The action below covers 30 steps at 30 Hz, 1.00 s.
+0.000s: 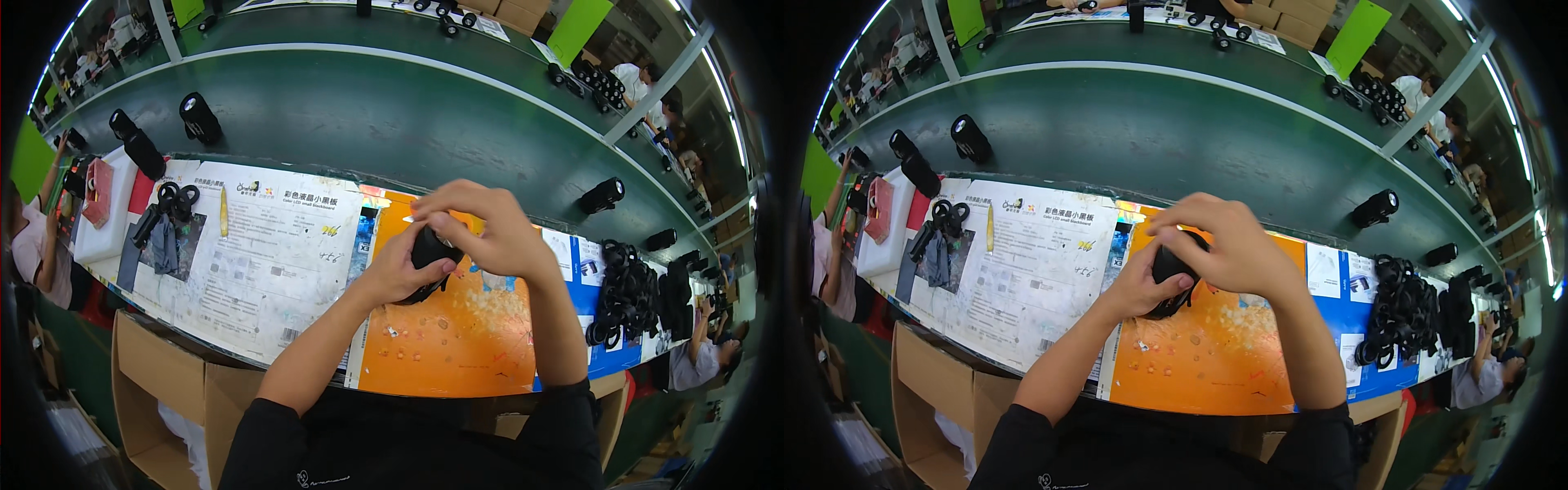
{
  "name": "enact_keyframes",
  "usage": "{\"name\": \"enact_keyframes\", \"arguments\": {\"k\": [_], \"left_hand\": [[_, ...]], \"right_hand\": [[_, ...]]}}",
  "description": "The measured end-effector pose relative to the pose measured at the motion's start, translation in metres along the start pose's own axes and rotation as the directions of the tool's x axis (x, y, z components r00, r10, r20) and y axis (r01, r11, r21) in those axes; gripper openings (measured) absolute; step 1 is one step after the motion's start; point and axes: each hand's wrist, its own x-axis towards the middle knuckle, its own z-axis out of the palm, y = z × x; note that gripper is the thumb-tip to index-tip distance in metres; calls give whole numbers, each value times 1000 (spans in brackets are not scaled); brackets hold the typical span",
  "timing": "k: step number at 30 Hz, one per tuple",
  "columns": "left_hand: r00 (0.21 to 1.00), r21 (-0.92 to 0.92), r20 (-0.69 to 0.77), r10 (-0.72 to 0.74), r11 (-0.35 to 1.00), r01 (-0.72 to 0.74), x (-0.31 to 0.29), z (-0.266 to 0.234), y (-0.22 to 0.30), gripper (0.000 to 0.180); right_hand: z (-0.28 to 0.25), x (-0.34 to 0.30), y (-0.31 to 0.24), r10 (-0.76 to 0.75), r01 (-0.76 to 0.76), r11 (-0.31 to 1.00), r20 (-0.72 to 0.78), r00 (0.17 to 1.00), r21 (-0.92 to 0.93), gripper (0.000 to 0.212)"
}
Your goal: Attaching rubber seals to electronic device housings at an assembly line.
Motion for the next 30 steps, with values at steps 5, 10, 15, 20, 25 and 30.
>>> {"name": "enact_keyframes", "arguments": {"k": [5, 10, 15, 20, 25, 30], "left_hand": [[998, 39, 55, 9, 999, -11, 1, -1, 1, 58], [999, 57, 41, -16, 998, 13, 2, 1, 11, 70], [999, 26, 49, -7, 1000, 6, 1, 0, 5, 76], [997, -85, 28, -72, 994, 74, -1, -11, -12, 98], [991, -486, -116, -66, 874, 1, 6, -14, -24, 93], [985, -765, -136, -105, 643, -37, 7, -22, -7, 82]], "right_hand": [[40, 36, 18, -43, 43, 999, 109, 993, -4, 51], [43, 36, 20, 123, -147, 985, 241, 963, 85, 60], [47, 36, 21, 173, -206, 958, 173, 970, 198, 58], [56, 38, 20, 159, -139, 952, -54, 986, 274, 48], [90, -8, 49, 350, 2, 819, -502, 791, 574, 36], [144, -50, 57, 464, -17, 658, -387, 797, 753, 40]]}}
